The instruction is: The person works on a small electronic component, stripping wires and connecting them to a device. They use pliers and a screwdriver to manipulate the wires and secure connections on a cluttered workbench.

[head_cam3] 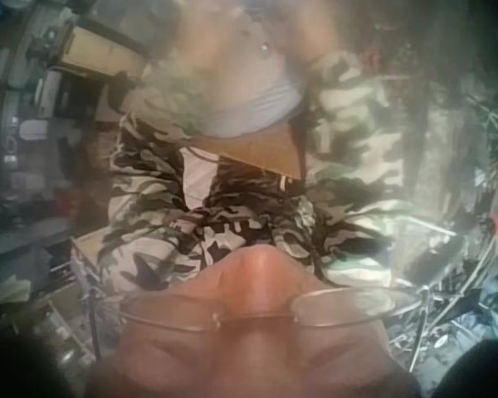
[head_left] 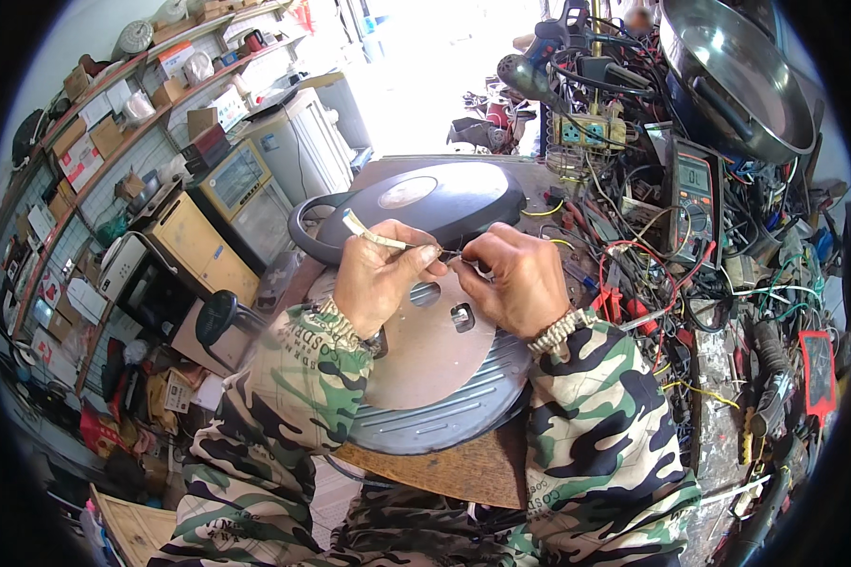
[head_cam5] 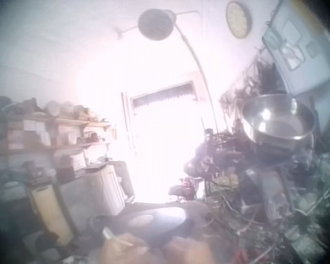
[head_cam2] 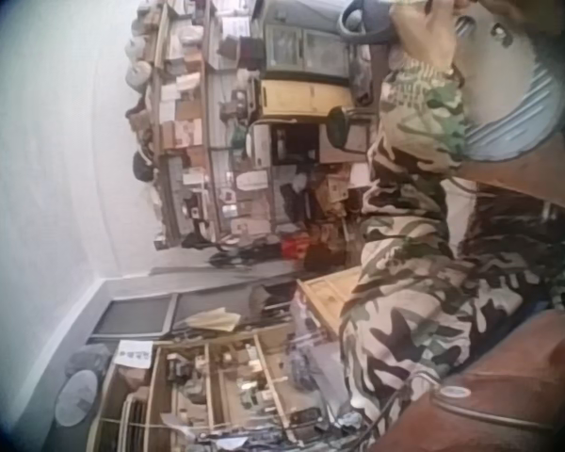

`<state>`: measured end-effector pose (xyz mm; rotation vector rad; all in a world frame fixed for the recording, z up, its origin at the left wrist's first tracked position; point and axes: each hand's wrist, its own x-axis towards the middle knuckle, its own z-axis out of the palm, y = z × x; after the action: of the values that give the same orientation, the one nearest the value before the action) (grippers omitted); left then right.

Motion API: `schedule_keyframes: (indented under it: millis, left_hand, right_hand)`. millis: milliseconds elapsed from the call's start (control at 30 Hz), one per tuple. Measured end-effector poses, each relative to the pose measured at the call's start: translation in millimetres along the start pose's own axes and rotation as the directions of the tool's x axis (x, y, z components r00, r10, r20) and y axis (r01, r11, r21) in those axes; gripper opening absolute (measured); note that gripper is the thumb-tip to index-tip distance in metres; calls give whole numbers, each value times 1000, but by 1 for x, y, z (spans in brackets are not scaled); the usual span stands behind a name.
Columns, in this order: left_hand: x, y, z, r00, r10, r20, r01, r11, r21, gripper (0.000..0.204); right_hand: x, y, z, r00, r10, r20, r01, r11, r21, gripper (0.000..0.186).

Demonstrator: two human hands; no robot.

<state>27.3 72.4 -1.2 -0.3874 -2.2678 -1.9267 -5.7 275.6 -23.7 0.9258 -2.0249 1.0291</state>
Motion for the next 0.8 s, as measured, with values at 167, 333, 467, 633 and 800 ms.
schedule_keyframes:
  millis: [167, 333, 467, 633, 800]
  left_hand:
    - [-5, -7, -12, 996, -80, 39, 86, 977, -195, 14]
    - [2, -14, -8, 985, -129, 117, 164, 913, -373, 13]
    - [-1, -10, -8, 979, -148, 136, 192, 896, -400, 14]
    - [-3, -7, -9, 978, -148, 148, 195, 905, -378, 14]
    - [-2, -8, -7, 988, -130, 83, 151, 933, -325, 13]
  right_hand:
    - [0, -6, 5, 994, -102, 33, 104, 993, -55, 17]
    - [-2, -3, -2, 952, -284, 113, 302, 929, -212, 16]
    - [-1, -6, 1, 916, -379, 132, 401, 870, -288, 14]
    - [0, -7, 2, 913, -386, 136, 409, 857, -314, 17]
    - [0, -4, 3, 905, -413, 105, 425, 858, -287, 21]
